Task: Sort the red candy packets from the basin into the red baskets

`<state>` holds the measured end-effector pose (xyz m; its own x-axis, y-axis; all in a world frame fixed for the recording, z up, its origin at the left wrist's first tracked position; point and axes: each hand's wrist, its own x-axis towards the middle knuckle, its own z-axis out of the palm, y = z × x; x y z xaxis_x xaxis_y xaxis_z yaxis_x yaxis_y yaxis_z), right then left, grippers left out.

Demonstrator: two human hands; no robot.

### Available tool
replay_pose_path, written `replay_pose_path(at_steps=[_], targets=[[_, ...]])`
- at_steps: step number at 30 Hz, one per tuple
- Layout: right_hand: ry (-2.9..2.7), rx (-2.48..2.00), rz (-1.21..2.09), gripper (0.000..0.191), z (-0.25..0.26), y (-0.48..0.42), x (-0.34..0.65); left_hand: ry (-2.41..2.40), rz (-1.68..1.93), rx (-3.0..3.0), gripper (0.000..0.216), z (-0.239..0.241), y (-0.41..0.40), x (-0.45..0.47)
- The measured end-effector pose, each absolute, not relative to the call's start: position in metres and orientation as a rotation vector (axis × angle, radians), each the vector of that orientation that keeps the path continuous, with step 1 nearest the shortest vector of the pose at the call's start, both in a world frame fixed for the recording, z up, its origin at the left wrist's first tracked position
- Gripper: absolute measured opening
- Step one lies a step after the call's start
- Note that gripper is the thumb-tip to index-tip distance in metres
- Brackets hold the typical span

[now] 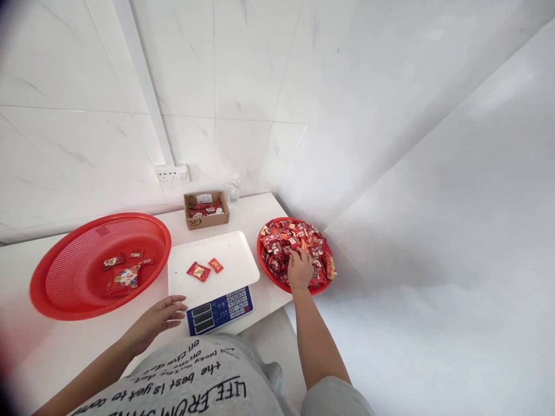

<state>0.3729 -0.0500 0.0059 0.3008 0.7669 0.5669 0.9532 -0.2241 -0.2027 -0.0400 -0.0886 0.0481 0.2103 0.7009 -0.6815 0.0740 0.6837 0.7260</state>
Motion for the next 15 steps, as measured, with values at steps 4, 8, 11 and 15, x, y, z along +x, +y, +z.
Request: replay_pose_path(at_steps=[4,8,11,15], targets=[[-1.502,-2.011,-0.479,0.029,0.010,-0.051,0.375,1.300,0.499,0.733,0.052,0.046,-0.089,-0.041],[-1.440,-1.976,-0.459,0.028,0.021,-0.052,0.375,1.310,0.502,0.731,0.053,0.049,-0.089,-0.040],[-1.400,-1.963,-0.420,0.029,0.031,-0.052,0.372,1.312,0.501,0.731,0.054,0.052,-0.090,-0.039],[-1.314,-1.998,-0.383,0.031,0.044,-0.053,0.366,1.299,0.506,0.734,0.053,0.054,-0.090,-0.039]])
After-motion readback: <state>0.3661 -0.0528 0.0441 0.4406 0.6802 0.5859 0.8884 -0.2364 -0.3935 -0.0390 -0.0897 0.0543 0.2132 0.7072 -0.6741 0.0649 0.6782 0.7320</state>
